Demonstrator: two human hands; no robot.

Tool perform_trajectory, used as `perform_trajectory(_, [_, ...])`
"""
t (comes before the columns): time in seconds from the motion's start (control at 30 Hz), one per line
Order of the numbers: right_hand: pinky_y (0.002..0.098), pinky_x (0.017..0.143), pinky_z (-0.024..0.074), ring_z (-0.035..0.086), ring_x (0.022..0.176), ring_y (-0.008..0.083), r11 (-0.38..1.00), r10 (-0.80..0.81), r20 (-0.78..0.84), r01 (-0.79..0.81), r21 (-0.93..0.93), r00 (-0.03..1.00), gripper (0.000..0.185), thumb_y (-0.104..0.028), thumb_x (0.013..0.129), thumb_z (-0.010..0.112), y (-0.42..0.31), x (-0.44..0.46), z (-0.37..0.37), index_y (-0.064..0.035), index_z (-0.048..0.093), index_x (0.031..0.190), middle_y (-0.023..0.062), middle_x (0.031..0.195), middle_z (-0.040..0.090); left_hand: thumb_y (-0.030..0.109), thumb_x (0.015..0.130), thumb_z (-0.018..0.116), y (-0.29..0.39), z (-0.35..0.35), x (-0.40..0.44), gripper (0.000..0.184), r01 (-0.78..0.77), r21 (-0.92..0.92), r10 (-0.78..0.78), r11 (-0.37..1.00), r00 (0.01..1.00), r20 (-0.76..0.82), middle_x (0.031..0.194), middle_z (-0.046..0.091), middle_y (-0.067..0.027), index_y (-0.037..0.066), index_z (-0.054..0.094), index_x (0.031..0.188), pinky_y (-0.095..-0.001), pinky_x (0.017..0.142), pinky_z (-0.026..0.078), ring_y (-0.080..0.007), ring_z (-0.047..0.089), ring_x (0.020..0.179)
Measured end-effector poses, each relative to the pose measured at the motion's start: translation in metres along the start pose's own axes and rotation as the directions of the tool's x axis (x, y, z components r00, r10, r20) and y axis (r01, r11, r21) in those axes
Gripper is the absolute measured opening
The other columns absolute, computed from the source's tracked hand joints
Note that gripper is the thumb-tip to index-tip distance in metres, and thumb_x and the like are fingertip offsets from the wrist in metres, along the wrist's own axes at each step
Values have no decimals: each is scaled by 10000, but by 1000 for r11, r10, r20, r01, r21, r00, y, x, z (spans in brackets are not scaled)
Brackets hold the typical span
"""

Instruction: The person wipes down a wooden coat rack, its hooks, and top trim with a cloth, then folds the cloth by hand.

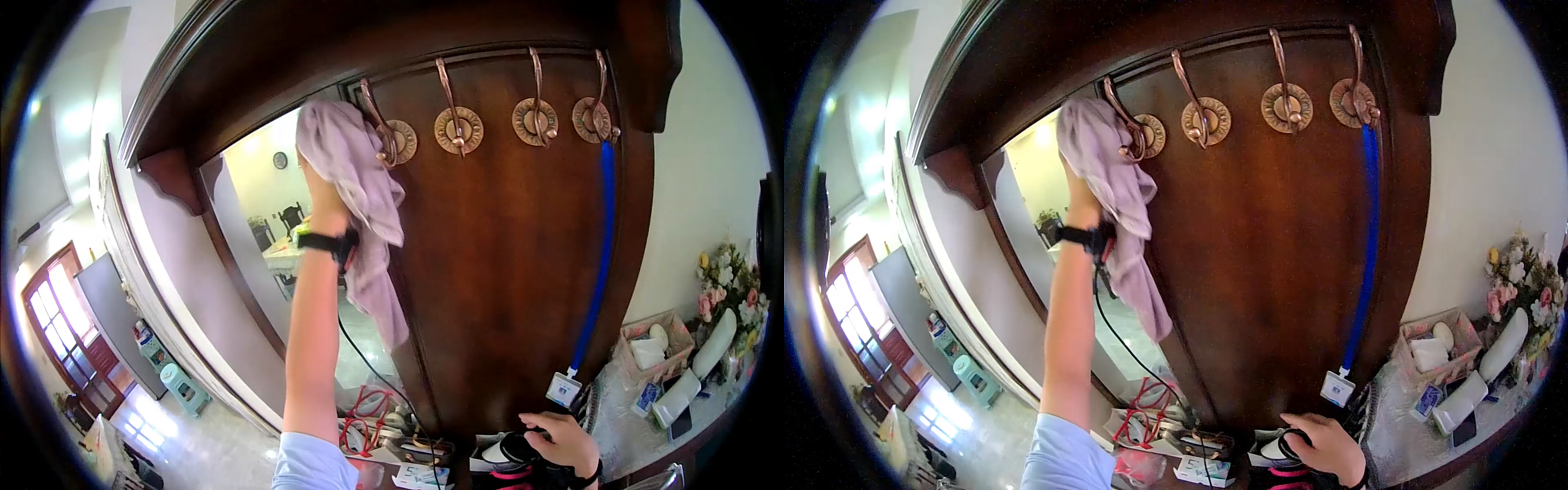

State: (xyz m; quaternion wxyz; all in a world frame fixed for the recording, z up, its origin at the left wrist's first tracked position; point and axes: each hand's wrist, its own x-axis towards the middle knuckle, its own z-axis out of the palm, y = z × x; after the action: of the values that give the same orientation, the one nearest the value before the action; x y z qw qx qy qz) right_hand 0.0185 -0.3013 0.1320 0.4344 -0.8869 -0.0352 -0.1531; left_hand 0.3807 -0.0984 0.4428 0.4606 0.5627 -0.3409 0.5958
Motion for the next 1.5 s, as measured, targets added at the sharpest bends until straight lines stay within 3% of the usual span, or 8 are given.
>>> perform_trajectory(0.37, [302,720,553,708,834,235,998,32,18,-33,51,999,341,-126,876,640,45,-28,14,14,616,1185,174,995,703,206,952,572,-44,-14,-110,583,-195,362,97,911,957,273,1431,413,-123,53,306,1448,-357,1118,305,-241,418,1309])
perform_trajectory(0.5, [322,744,543,691,904,250,998,58,-33,-57,20,998,315,-122,910,616,49,-39,15,-28,617,1211,171,1077,684,186,964,529,-69,12,-53,484,-8,-129,30,992,985,169,1430,427,-124,41,382,1402,-356,1108,334,-255,441,1294])
perform_trajectory(0.67, [325,738,537,691,889,241,986,163,-44,-162,23,986,321,-130,917,610,59,-57,13,-33,607,1223,171,1033,689,143,880,580,-43,19,42,514,-437,462,458,772,886,73,1389,471,-186,14,444,1358,-425,1084,384,-353,465,1266])
perform_trajectory(0.77, [328,732,532,691,887,237,978,204,-63,-201,47,977,328,-125,919,608,73,-70,15,-49,601,1238,168,1001,690,100,835,606,-45,21,80,495,-594,453,612,665,781,126,1304,537,-201,6,495,1308,-422,1047,418,-387,517,1197])
perform_trajectory(0.97, [334,733,541,693,878,252,957,280,-98,-269,108,955,318,-136,930,608,101,-92,19,-30,592,1229,174,966,691,113,835,657,-9,20,93,462,-310,-97,325,946,915,238,1256,585,-154,15,535,1269,-363,1003,455,-289,582,1132])
perform_trajectory(1.07, [333,721,546,697,861,255,962,266,-110,-257,90,958,303,-145,931,613,103,-93,21,-16,595,1205,175,944,694,159,871,633,-15,36,100,444,-621,196,571,759,779,258,1268,584,-122,53,535,1291,-349,1047,408,-256,534,1192])
perform_trajectory(1.2, [331,706,548,699,842,246,965,262,-95,-259,43,960,300,-151,929,618,95,-83,26,-19,599,1197,170,926,697,172,847,634,14,30,85,457,-543,89,488,835,805,338,1321,545,-141,59,558,1284,-364,1062,389,-312,504,1216])
perform_trajectory(1.5, [332,706,551,698,824,238,967,252,-97,-247,56,963,318,-165,923,624,102,-89,43,-47,605,1217,155,925,703,221,815,576,6,1,92,444,-672,544,639,503,713,288,1275,540,-152,57,577,1227,-415,963,351,-331,456,1174])
